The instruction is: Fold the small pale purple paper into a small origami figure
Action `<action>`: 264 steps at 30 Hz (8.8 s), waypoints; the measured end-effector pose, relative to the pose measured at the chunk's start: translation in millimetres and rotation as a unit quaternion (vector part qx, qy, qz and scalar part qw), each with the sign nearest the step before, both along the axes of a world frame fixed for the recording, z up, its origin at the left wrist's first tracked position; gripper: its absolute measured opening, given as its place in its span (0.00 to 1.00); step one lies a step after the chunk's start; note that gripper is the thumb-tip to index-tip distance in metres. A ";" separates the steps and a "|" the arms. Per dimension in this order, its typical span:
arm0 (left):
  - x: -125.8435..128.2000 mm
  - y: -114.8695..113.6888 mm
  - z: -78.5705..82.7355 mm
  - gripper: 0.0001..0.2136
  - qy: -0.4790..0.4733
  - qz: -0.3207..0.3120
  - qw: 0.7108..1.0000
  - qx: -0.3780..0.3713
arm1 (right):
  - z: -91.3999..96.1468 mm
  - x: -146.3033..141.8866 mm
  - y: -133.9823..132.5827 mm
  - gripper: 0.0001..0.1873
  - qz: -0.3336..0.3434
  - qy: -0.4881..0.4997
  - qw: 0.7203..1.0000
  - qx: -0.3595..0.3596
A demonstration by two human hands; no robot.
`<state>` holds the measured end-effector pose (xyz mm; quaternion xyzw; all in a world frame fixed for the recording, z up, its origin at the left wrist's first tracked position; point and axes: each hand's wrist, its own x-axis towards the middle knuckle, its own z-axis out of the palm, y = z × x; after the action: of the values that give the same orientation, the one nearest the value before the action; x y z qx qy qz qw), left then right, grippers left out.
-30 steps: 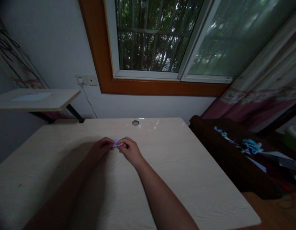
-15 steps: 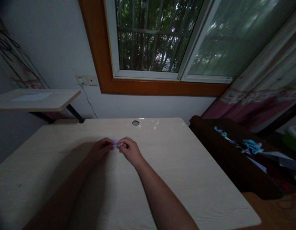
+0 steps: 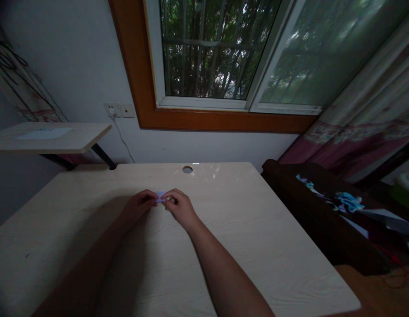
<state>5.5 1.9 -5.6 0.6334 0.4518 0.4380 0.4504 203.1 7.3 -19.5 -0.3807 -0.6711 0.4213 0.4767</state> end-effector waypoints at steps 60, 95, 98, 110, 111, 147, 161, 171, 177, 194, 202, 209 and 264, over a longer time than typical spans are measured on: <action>-0.8 0.6 -2.6 0.07 0.008 -0.003 1.000 0.010 | 1.0 0.1 -0.6 0.06 -0.009 -0.003 1.000 -0.008; 1.2 -3.6 -1.3 0.09 0.036 0.019 0.998 0.041 | 12.3 0.3 -3.1 0.07 0.007 0.067 0.998 -0.016; 1.9 -6.8 2.0 0.10 0.017 0.004 1.000 0.013 | 10.9 -0.1 -2.9 0.07 0.000 0.080 0.996 -0.030; 5.0 0.0 -10.6 0.13 -0.115 -0.013 0.993 -0.027 | 9.5 0.0 -5.4 0.08 0.006 0.046 0.999 -0.027; 4.8 -0.3 -10.6 0.14 -0.111 -0.012 0.993 -0.024 | 9.1 -0.1 -5.5 0.09 0.001 0.045 0.999 -0.023; 6.3 -8.8 2.0 0.07 0.080 0.018 0.994 0.069 | 2.9 -2.9 -2.8 0.10 -0.002 0.091 0.993 -0.068; 6.1 -7.9 -2.5 0.08 0.094 0.034 0.992 0.075 | 3.9 -0.7 -2.7 0.10 -0.008 0.049 0.998 -0.047; 7.1 -10.3 0.3 0.09 0.090 0.021 0.994 0.067 | 0.2 -2.4 -2.5 0.11 -0.005 0.065 0.996 -0.061; 7.7 -9.4 -0.7 0.09 0.113 0.031 0.990 0.074 | 4.0 -2.2 -4.3 0.10 -0.010 0.060 0.996 -0.058; 9.5 -9.7 1.8 0.07 0.117 0.040 0.989 0.081 | 3.6 -3.6 -4.1 0.09 -0.014 0.057 0.997 -0.058; 9.3 -9.0 0.4 0.06 0.109 0.037 0.990 0.081 | -0.7 -3.9 -3.1 0.11 -0.022 0.081 0.994 -0.069; 10.0 -9.1 0.8 0.07 0.109 0.054 0.990 0.071 | 1.7 -3.8 -3.5 0.13 -0.011 0.103 0.991 -0.083; 11.6 -7.5 -3.5 0.14 0.038 0.025 0.997 0.064 | -3.2 -5.4 -2.0 0.15 0.029 0.142 0.983 -0.117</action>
<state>17.2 -5.6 -9.1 0.6655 0.4553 0.4527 0.3807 197.7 5.3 -22.7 -0.3508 -0.5535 0.5599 0.5071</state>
